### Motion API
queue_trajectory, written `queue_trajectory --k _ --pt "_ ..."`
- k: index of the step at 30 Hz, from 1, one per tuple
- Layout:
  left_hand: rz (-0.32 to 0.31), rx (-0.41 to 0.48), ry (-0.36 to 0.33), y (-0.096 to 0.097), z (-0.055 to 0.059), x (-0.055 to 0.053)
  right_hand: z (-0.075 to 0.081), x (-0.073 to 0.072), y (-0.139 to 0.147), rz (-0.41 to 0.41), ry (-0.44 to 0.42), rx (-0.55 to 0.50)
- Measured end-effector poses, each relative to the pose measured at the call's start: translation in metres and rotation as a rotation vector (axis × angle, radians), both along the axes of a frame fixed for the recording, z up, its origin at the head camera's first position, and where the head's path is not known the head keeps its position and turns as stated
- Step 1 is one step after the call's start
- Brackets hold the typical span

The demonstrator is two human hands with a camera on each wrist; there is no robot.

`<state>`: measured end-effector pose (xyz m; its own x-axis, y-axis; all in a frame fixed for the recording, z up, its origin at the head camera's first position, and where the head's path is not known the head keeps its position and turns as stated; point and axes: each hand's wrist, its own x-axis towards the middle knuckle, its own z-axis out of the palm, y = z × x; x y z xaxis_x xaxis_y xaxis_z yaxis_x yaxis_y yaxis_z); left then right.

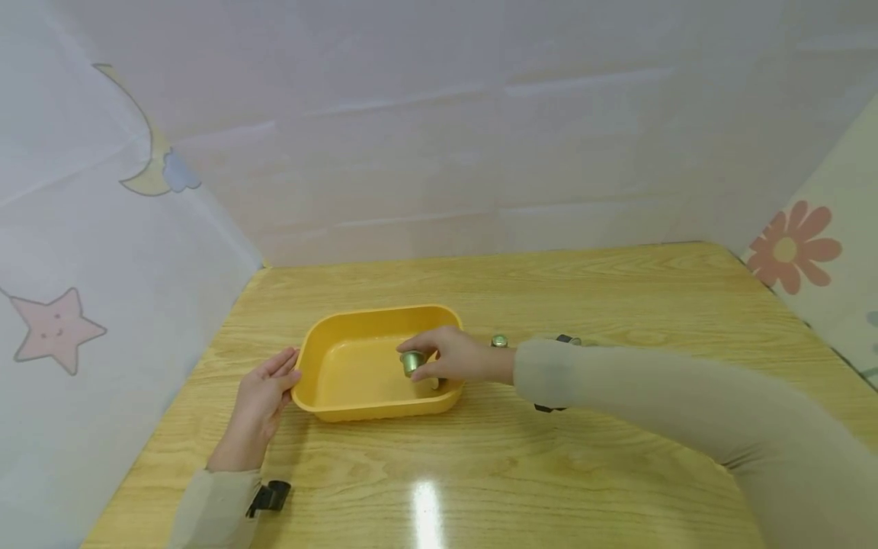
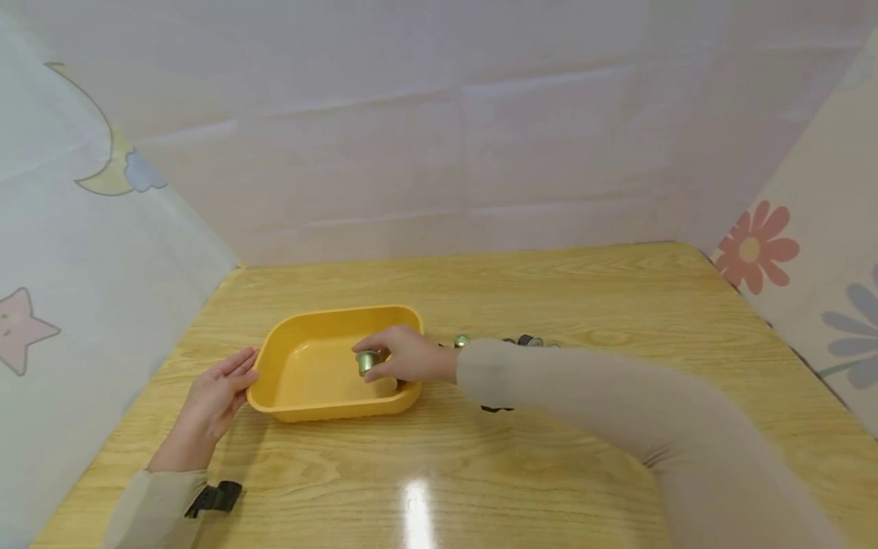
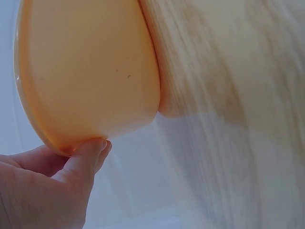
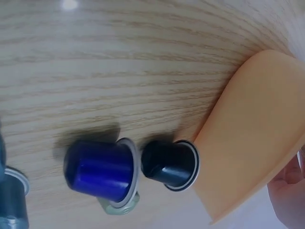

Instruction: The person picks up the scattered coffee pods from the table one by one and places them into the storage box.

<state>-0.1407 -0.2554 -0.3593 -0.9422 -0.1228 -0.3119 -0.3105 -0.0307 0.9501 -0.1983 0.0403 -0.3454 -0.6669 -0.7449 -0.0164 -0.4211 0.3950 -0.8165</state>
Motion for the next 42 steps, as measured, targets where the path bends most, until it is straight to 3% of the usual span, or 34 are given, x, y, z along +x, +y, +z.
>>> queue_trajectory --k 10,19,23,34,42 --pt "0.0 -0.01 0.003 0.0 0.0 0.001 0.001 0.003 -0.01 -0.011 -0.006 0.011" --pt "-0.003 -0.016 0.001 0.0 0.0 0.002 0.001 0.004 0.001 -0.042 0.012 -0.03" --pt "-0.004 -0.016 0.0 0.0 0.001 0.002 0.001 0.004 0.013 -0.078 -0.003 -0.034" --pt "-0.002 -0.011 0.004 0.001 0.0 0.001 0.007 0.001 0.067 -0.125 0.096 -0.089" --pt "-0.003 -0.005 -0.002 0.0 0.0 0.002 0.01 0.0 0.099 -0.163 0.11 -0.097"
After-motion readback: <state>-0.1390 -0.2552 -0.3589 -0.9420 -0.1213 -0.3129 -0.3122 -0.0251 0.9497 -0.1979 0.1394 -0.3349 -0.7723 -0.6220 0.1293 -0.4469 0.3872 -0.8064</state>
